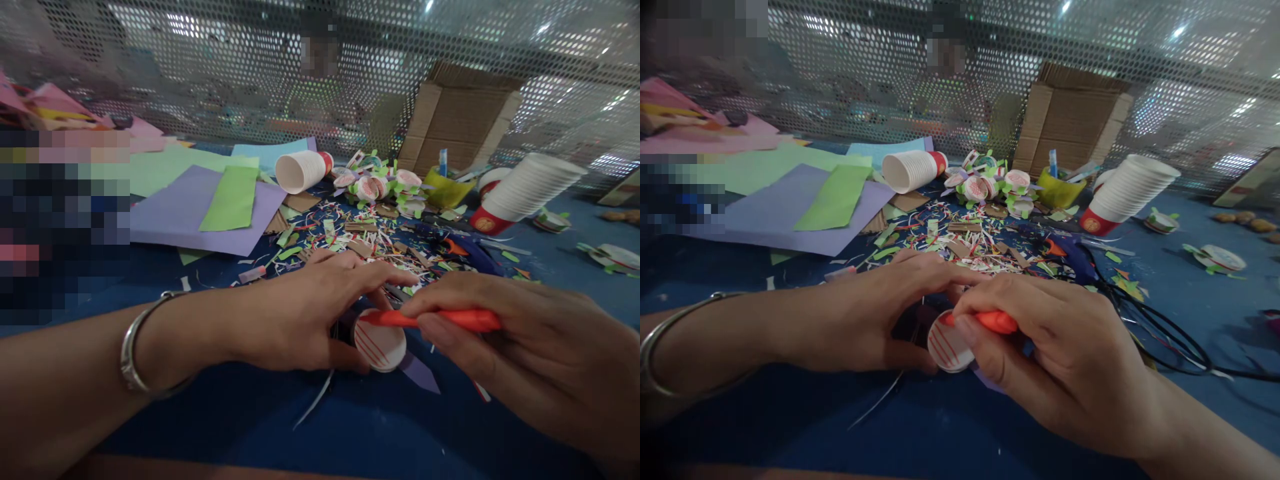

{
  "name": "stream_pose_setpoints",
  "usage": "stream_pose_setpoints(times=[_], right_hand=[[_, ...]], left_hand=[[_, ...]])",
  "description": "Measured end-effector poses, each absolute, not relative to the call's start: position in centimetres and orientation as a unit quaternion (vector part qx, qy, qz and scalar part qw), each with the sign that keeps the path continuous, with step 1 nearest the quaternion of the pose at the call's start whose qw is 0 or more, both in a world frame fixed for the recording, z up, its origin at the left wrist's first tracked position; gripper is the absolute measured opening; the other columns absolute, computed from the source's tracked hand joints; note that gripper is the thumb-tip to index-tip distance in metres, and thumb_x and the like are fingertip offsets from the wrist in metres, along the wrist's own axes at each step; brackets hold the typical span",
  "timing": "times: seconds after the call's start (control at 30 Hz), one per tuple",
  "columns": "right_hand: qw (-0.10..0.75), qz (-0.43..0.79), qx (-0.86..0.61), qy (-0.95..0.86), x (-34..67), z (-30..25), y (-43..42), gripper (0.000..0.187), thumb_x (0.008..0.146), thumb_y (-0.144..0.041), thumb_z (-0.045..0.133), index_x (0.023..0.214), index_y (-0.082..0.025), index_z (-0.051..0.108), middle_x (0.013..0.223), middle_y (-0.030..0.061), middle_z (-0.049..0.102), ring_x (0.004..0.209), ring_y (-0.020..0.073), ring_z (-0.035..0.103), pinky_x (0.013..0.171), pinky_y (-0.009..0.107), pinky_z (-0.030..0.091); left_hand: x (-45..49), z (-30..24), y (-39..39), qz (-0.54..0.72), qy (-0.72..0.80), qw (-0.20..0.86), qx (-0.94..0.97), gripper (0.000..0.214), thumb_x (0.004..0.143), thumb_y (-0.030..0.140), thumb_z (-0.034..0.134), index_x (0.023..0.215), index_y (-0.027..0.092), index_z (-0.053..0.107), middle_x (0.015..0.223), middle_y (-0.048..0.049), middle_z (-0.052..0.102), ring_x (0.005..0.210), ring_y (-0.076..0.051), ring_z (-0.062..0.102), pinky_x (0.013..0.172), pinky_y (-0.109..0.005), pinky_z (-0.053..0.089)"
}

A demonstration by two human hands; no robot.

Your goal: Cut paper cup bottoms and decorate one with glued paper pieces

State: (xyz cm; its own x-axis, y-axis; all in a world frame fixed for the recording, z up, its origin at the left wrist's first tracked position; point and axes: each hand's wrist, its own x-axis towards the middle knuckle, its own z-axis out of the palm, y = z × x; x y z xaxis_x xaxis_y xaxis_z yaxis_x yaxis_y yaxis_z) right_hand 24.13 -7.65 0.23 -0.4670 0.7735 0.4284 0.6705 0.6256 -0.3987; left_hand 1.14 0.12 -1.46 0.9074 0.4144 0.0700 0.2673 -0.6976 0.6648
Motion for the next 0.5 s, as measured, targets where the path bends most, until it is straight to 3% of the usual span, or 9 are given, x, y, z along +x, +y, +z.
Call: stream_pose_setpoints(times=[0.23,0.4,0.5], right_hand=[[0.281,0.090,-0.425,-0.856,24.27,0.05,-7.77,0.010,0.097,-0.024,0.061,0.101,-0.029,0.069,0.062,-0.0092,0.067,0.038,0.0087,0.054,0.072,0.022,0.057],[0.298,0.105,-0.427,-0.848,24.45,0.47,-8.13,0.015,0.094,-0.021,0.054,0.083,-0.028,0.061,0.065,-0.0069,0.067,0.049,0.0109,0.061,0.053,0.025,0.048],[0.308,0.127,-0.418,-0.845,24.60,0.65,-8.27,0.017,0.093,-0.017,0.053,0.087,-0.029,0.063,0.064,-0.0076,0.067,0.048,0.0100,0.061,0.049,0.025,0.045]], left_hand=[[1.08,-1.59,0.18,0.102,0.186,0.343,0.915,0.083,0.083,0.033,0.080,0.155,0.025,0.038,0.130,-0.0063,0.067,0.123,-0.028,0.055,0.103,-0.042,0.036],[0.81,-1.67,0.21,0.119,0.181,0.352,0.910,0.077,0.086,0.041,0.076,0.153,0.027,0.040,0.130,-0.0068,0.067,0.124,-0.029,0.055,0.105,-0.044,0.036],[0.71,-1.70,0.23,0.119,0.182,0.351,0.911,0.077,0.086,0.041,0.076,0.153,0.028,0.039,0.130,-0.0074,0.067,0.125,-0.029,0.056,0.105,-0.044,0.037]])
